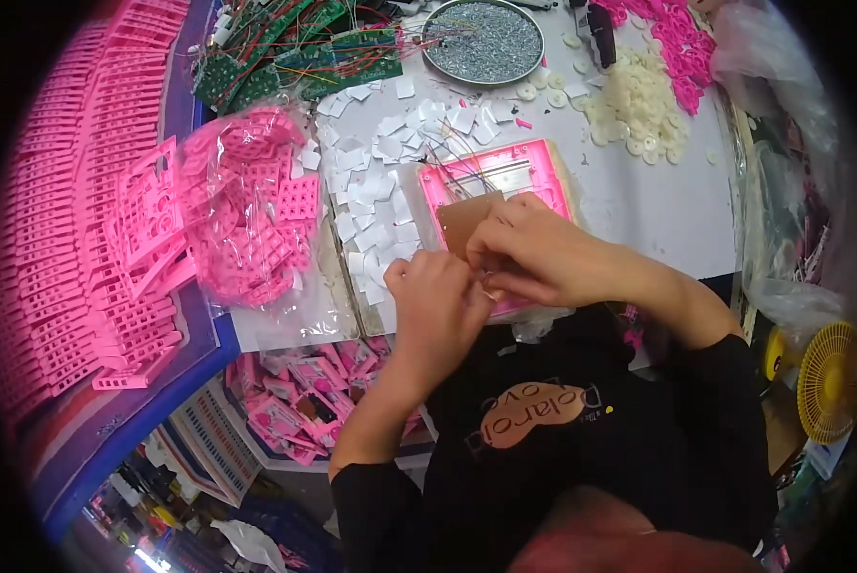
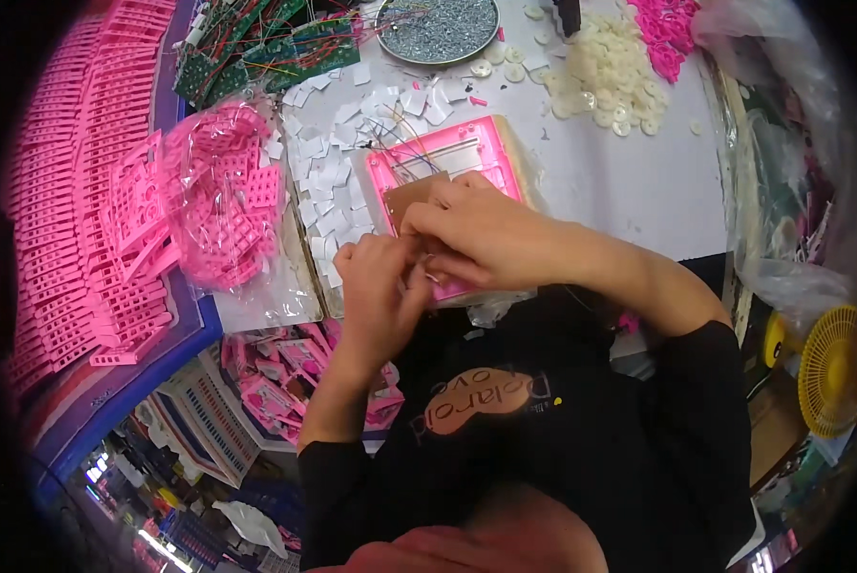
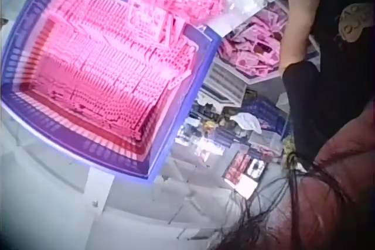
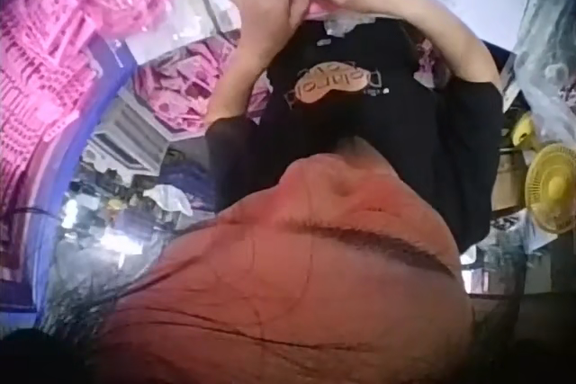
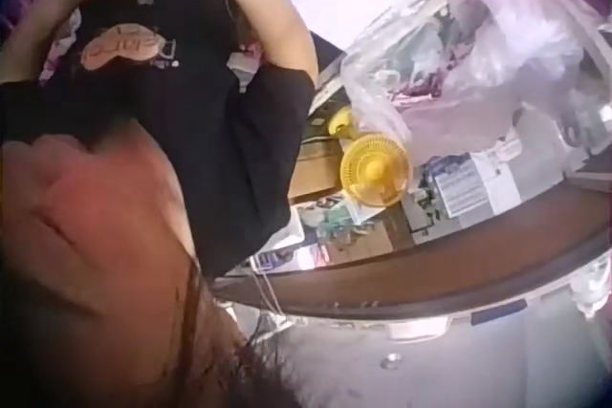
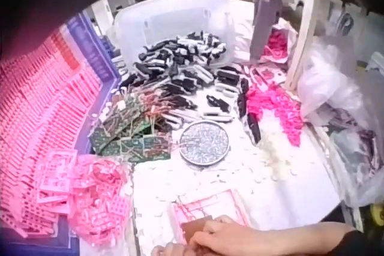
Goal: Assembling electronic components and plastic housings for pink toy banks.
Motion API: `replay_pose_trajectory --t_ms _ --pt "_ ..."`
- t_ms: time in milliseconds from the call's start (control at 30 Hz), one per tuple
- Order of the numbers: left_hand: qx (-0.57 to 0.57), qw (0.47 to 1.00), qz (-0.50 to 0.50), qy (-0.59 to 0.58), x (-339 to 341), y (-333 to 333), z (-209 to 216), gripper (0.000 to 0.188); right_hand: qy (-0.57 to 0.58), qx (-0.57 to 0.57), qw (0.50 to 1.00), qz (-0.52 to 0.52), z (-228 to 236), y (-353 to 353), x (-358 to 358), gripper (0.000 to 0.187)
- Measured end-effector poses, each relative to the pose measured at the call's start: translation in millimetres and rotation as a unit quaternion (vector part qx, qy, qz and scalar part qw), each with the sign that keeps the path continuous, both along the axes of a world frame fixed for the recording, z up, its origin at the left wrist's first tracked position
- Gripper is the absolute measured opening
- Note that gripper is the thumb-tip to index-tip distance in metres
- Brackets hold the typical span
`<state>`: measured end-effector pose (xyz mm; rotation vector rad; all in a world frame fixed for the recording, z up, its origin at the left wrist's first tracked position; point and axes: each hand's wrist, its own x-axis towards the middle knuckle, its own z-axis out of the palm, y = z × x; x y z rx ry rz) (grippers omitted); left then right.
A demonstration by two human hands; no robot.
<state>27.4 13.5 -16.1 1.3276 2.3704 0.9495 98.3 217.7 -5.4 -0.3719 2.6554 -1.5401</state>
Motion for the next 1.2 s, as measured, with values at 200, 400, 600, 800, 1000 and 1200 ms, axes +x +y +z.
replay_pose_trajectory --t_ms 200,400,600,800,1000,1200 --pt "0.011 0.983 -0.014 -0.182 -14 -9 5 0.008 -0.025 -0.054 0.998 0.004 1 4 -2 0.023" --pt "0.022 0.973 -0.037 -0.228 -17 -10 6 0.008 -0.006 -0.048 0.999 -0.011 2 5 0 0.028" --pt "0.02 0.989 -0.014 -0.144 -8 -10 9 0.008 0.032 -0.037 0.998 -0.028 -4 3 2 0.024" --pt "0.027 0.996 -0.022 -0.079 -3 -2 18 0.007 0.029 -0.002 0.999 -0.02 -5 1 3 0.023" --pt "0.025 0.972 -0.018 -0.232 -13 -16 6 0.01 0.007 -0.029 0.999 -0.027 -1 3 4 0.023" --pt "0.041 0.985 -0.007 -0.168 -9 -8 7 0.008 0.01 -0.003 1.0 -0.015 -2 3 4 0.023"
